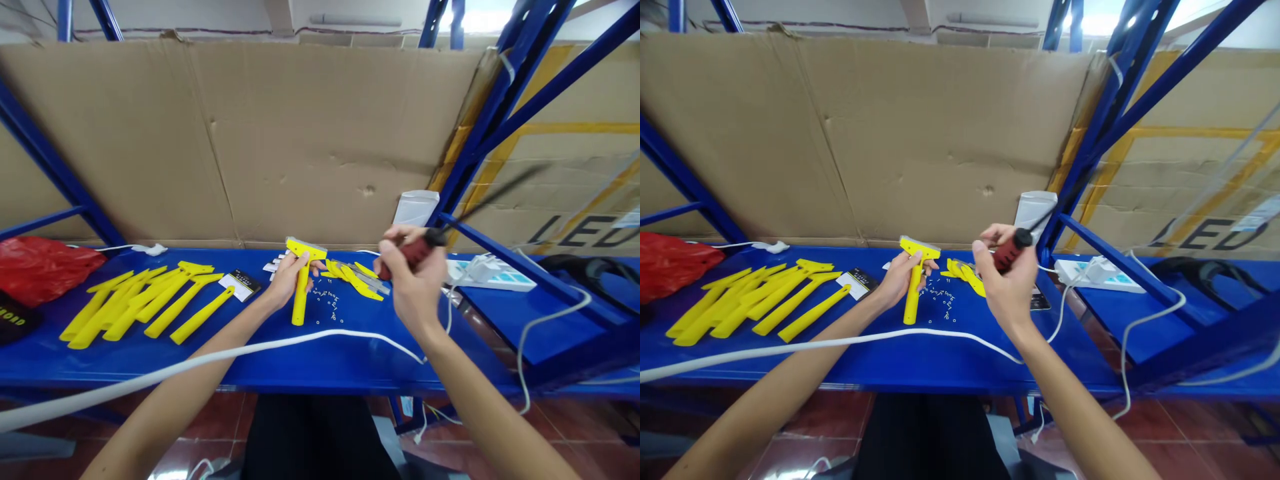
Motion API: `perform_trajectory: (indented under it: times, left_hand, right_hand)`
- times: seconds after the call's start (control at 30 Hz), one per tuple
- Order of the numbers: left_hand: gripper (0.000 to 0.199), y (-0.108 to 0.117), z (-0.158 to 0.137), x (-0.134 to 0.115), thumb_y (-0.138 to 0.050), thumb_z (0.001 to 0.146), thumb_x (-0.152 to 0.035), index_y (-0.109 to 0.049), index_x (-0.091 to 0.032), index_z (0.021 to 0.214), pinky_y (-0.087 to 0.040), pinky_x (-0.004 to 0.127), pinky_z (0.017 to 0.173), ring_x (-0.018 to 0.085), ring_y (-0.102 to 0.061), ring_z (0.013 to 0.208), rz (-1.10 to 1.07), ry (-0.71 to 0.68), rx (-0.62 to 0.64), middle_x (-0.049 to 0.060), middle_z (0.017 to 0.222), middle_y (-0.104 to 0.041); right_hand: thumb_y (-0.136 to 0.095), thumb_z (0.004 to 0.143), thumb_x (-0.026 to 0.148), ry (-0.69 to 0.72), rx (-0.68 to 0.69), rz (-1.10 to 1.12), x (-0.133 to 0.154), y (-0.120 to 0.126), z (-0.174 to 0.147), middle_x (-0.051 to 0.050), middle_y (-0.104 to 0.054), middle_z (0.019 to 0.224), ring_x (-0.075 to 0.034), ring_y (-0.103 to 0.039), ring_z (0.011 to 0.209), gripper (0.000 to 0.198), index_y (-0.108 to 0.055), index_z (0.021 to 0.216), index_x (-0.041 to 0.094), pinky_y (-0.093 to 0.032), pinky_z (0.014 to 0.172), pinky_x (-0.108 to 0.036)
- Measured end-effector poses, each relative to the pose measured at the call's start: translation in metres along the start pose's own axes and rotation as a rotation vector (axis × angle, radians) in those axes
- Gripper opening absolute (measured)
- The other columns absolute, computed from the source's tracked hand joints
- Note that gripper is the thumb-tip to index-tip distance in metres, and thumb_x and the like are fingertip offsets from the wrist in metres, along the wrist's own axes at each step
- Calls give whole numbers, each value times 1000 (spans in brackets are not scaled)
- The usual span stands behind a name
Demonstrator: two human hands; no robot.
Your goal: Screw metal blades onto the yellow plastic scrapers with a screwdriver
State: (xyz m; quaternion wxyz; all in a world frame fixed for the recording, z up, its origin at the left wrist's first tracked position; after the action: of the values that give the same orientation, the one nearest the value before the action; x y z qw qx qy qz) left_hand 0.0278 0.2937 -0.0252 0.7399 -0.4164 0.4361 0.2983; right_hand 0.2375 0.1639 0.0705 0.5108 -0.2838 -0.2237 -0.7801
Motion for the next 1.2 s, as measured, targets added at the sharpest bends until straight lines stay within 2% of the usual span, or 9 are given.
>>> perform_trajectory:
  times: [0.07,0.17,0.23,0.33,0.47,0.57,0.8,0.97,1.2]
  left_hand:
    - [50,-2,-2,3,-92,86,-54,-64,-15,99,-48,22,38,17,-68,63,6,53,15,14,91,-83]
    - [47,-6,-6,8,-91,88,-48,-68,-12,108,-50,21,39,18,-72,66,38,136,63,15,91,-83]
    - [47,-9,-8,10,-90,91,-45,-69,-11,115,-52,22,41,19,-74,69,74,186,100,17,94,-84]
    - [43,-10,-11,15,-86,95,-42,-71,-9,119,-53,21,43,17,-73,69,120,241,115,18,99,-85]
    - [36,-8,-12,25,-84,96,-38,-71,-10,114,-49,20,42,15,-70,67,133,296,101,18,98,-85]
    - [30,-4,-10,30,-83,97,-35,-70,-11,109,-47,19,40,14,-67,64,108,330,85,17,97,-84]
    - [20,17,-4,38,-80,97,-28,-69,-11,98,-47,20,39,13,-64,59,81,368,-66,16,92,-82]
    - [24,23,-6,44,-83,96,-31,-69,-12,100,-50,20,40,16,-70,64,104,370,-82,16,92,-84]
    - [28,20,-18,49,-82,98,-36,-71,-12,106,-54,23,40,17,-72,60,219,480,8,16,94,-86]
  right_hand:
    - [-80,97,56,-118,-13,-6,-31,-14,6,-8,-74,112,-17,-70,78,36,-62,109,27,-59,62,-32]
    - [-90,84,59,-313,214,12,-73,-41,7,-7,-78,104,-15,-66,62,49,-60,98,23,-56,52,-31]
    - [-94,77,61,-418,333,70,-92,-51,2,-8,-80,107,-13,-65,57,57,-55,95,23,-57,49,-31]
    - [-97,72,60,-496,404,149,-105,-59,-6,-8,-82,107,-15,-68,58,63,-49,93,26,-58,47,-31]
    - [-97,73,58,-512,396,152,-114,-58,-10,-6,-82,100,-16,-68,56,62,-47,91,27,-58,48,-33]
    - [-93,79,62,-520,467,82,-120,-54,-11,-5,-80,94,-17,-65,56,55,-53,92,26,-53,47,-33]
    - [-90,84,62,-347,837,-105,-124,-42,-22,1,-66,76,-14,-51,65,51,-61,74,22,-44,64,-31]
    - [-90,88,54,-348,1113,-81,-120,-47,-48,0,-71,81,-14,-55,67,37,-75,83,21,-44,65,-30]
    - [-87,95,42,-357,1149,-96,-113,-48,-60,-3,-81,91,-15,-68,74,23,-82,95,19,-47,69,-28]
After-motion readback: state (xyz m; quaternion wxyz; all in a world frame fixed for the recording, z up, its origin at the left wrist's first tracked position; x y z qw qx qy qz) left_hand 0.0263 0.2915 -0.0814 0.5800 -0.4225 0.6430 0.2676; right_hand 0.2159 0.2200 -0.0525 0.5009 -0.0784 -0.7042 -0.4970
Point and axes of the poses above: each hand's wrist, its own z-axis towards the middle knuckle, its own y-axis out of the back of the hand, x = y × z, the point moved 7 cm from there along z, towards the middle knuckle
